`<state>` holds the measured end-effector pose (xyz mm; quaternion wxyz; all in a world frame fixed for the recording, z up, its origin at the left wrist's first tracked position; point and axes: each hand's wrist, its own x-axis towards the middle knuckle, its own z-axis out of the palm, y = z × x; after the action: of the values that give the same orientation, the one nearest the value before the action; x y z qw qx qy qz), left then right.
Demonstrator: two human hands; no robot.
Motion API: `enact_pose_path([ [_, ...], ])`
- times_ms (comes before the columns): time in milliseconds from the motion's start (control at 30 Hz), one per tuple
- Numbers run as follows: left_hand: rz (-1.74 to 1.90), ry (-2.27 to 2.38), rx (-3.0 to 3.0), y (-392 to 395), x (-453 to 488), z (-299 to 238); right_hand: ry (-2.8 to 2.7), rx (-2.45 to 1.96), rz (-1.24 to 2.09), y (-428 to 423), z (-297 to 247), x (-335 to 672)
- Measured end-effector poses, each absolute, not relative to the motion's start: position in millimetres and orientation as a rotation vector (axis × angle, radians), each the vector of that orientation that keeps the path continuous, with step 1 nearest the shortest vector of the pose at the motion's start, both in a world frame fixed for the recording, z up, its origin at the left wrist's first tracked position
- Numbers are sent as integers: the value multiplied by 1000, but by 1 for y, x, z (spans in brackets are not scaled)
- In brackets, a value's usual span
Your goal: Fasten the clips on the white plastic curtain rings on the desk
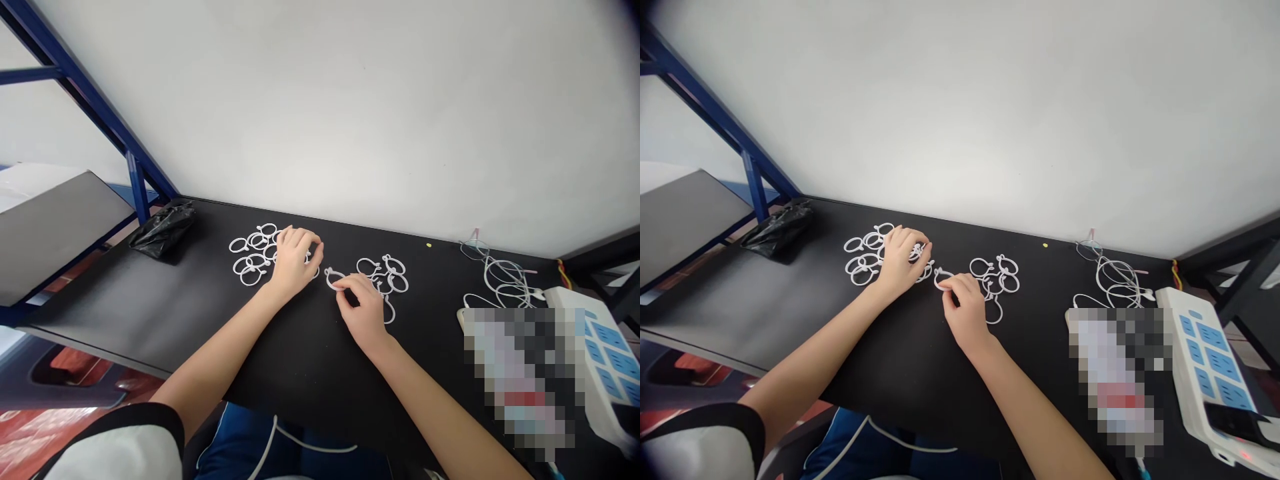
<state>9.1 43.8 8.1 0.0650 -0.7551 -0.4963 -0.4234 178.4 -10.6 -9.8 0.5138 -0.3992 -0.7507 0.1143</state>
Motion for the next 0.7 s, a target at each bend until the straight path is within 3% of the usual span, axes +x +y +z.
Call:
enact_pose_path([
  [367, -1391, -1054, -2621, 22, 28, 14, -1509, -1121, 508, -13, 0, 179],
  [567, -1522, -756, -2572, 15, 35, 13, -1013, -1035, 1704, -15, 14, 175],
  [700, -1550, -689, -2609, 11, 40, 11, -787, -813, 2057, -12, 13, 176],
])
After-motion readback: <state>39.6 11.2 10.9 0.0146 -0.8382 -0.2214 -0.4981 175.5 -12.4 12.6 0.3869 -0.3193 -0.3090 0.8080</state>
